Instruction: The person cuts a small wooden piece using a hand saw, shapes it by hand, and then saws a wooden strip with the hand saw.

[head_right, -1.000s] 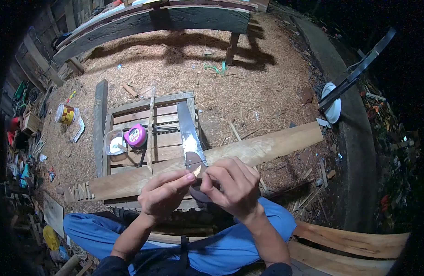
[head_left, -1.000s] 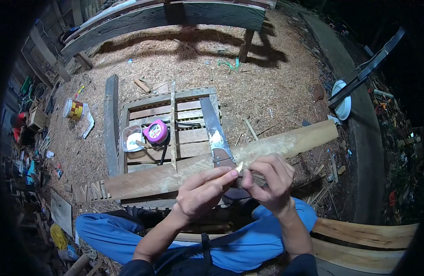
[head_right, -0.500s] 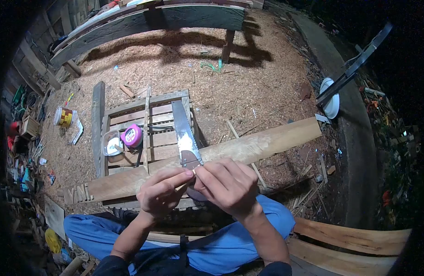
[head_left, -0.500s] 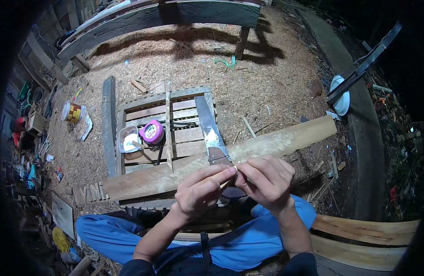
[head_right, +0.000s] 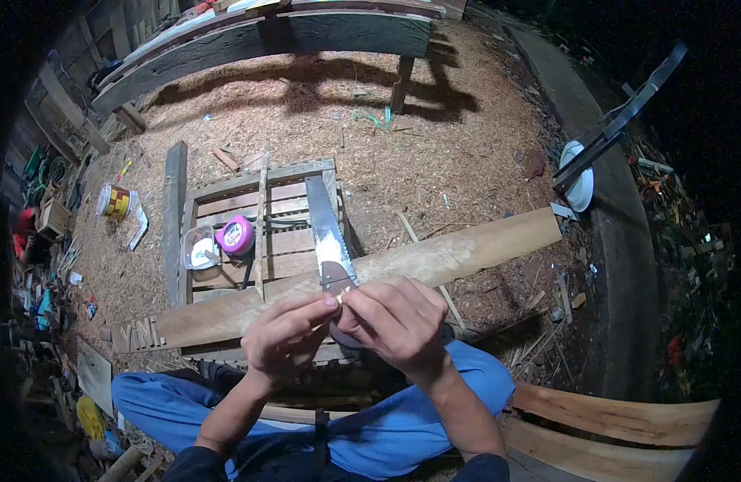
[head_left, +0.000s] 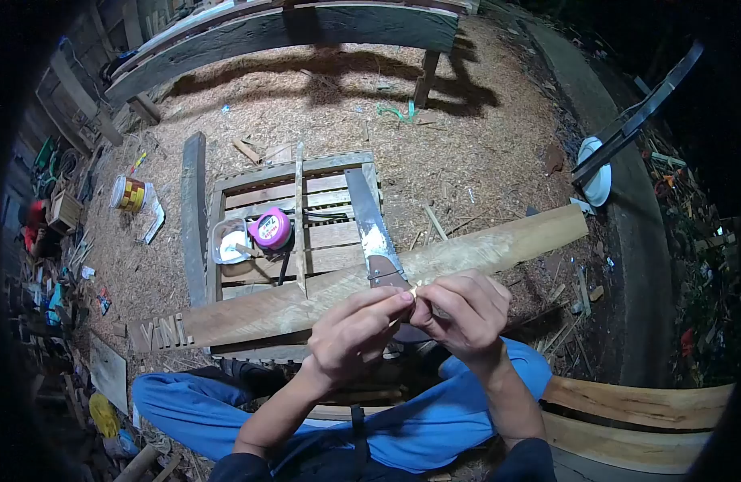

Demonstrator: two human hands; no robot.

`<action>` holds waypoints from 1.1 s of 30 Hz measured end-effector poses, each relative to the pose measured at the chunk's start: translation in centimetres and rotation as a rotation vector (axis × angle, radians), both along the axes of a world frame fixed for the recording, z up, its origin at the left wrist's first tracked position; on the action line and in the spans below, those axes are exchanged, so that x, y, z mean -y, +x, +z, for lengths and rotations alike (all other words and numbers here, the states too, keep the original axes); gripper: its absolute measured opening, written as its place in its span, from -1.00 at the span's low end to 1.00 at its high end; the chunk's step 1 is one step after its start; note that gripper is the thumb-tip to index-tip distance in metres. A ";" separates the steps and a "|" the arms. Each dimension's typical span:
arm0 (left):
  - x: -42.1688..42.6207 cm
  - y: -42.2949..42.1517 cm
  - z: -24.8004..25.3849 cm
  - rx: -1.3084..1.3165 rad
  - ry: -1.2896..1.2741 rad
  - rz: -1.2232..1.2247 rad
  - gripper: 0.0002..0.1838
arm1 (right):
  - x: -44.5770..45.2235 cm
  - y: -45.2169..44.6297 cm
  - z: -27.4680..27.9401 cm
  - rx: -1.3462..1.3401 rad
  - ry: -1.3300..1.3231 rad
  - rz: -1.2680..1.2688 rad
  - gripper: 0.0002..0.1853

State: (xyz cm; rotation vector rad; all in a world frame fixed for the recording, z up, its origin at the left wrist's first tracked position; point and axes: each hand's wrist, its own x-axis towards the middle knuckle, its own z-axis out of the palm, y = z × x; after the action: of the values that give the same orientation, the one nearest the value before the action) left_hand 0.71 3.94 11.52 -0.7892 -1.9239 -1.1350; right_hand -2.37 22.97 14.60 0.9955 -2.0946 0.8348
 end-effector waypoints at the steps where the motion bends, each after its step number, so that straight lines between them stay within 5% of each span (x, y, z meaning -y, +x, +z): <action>1: 0.1 0.2 0.0 0.000 -0.002 0.006 -0.54 | 0.1 0.0 -0.1 0.000 -0.002 0.006 -0.68; 3: 0.2 0.5 -0.1 0.287 0.236 -0.136 -0.60 | 0.2 0.1 -0.2 -0.098 0.052 -0.050 -0.74; 11: 0.6 1.1 2.9 0.949 0.265 -0.086 -0.76 | 0.0 0.4 -0.5 -0.166 0.187 -0.071 -0.72; 24: -0.9 1.6 1.7 1.039 0.582 -0.183 -0.87 | 1.0 0.6 -1.4 -0.150 0.141 -0.151 -0.74; 33: -0.2 1.6 1.8 0.965 0.542 -0.191 -0.87 | 2.2 0.7 -1.0 0.028 -0.043 -0.101 -0.74</action>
State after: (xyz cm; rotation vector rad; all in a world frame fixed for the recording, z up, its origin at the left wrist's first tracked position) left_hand 2.27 4.16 13.30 -0.0924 -2.0778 -2.3176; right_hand -1.71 20.75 13.55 0.8523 -2.1224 0.8432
